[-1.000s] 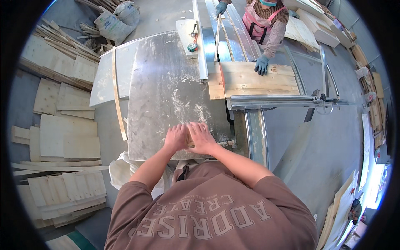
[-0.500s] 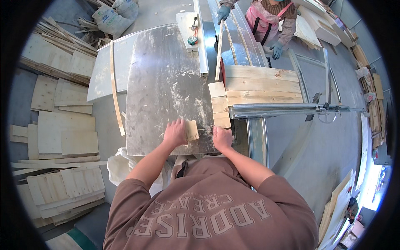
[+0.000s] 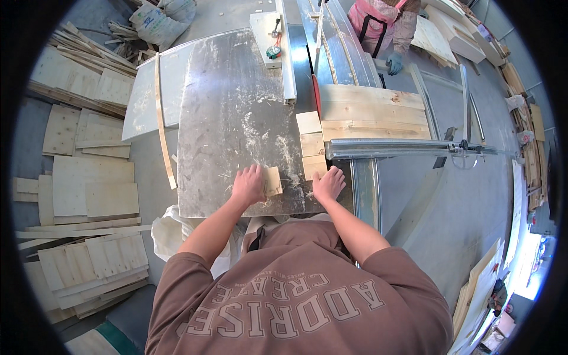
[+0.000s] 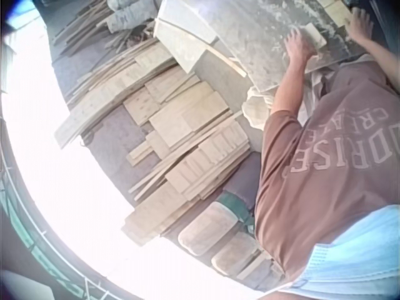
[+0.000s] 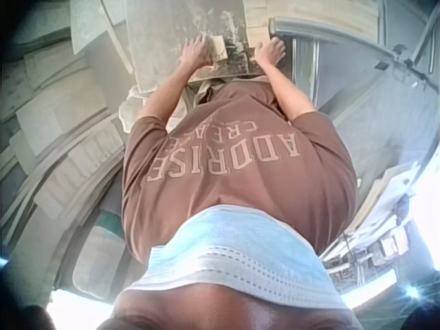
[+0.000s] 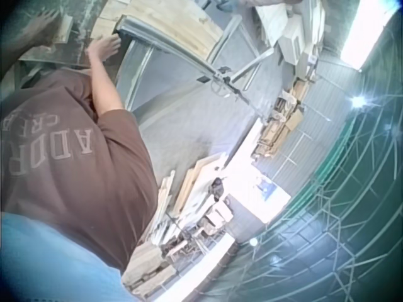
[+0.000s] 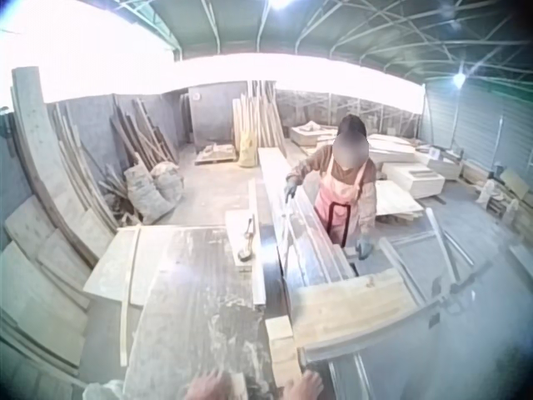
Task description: The person repeatedly places small wooden blocks onto a table saw and pushes them through the blade to cut them. After each cut, the person collects the resulting pieces and places them into a white bag. Another person is visible in the background operating a separate saw.
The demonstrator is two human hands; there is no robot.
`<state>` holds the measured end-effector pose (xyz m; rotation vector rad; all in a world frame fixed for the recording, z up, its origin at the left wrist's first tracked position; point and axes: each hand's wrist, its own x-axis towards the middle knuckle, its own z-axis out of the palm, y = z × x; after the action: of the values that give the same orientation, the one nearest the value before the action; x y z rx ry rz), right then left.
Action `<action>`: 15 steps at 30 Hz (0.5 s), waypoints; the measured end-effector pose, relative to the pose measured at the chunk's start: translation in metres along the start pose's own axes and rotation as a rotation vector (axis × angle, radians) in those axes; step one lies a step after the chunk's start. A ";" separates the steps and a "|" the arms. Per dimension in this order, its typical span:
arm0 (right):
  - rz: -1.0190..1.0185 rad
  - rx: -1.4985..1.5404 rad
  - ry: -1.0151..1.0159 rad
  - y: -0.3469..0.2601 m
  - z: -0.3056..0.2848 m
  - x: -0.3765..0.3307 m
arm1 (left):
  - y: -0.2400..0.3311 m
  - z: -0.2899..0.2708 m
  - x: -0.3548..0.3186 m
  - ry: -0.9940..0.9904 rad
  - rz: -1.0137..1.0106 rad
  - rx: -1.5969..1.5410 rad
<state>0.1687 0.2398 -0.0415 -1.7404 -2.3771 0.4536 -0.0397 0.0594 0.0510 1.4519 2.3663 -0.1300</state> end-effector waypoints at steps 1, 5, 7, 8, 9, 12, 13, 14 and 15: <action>-0.005 0.003 -0.019 -0.001 -0.002 0.002 | 0.000 0.000 0.000 -0.002 0.000 -0.004; -0.056 -0.068 -0.113 -0.018 -0.016 0.003 | -0.001 -0.001 0.000 -0.001 0.003 -0.016; -0.055 -0.060 -0.135 -0.023 -0.017 0.005 | -0.001 -0.002 0.001 -0.005 0.003 -0.014; -0.046 -0.062 -0.136 -0.023 -0.017 0.006 | 0.000 -0.002 0.001 -0.008 0.004 -0.013; -0.037 -0.064 -0.137 -0.024 -0.017 0.007 | 0.000 -0.003 0.001 -0.010 0.001 -0.019; -0.008 -0.022 -0.094 -0.033 -0.029 0.000 | 0.000 -0.002 0.000 -0.017 -0.017 -0.028; 0.003 -0.001 -0.073 -0.038 -0.032 -0.003 | -0.001 -0.002 0.000 -0.024 -0.022 -0.025; -0.019 0.010 -0.014 -0.041 -0.031 -0.001 | 0.000 -0.002 0.001 -0.031 -0.023 -0.025; -0.041 0.020 0.044 -0.045 -0.028 0.000 | 0.000 -0.002 0.003 -0.029 -0.018 -0.027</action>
<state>0.1363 0.2318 0.0004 -1.6718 -2.3654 0.4268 -0.0414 0.0620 0.0517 1.4077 2.3495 -0.1225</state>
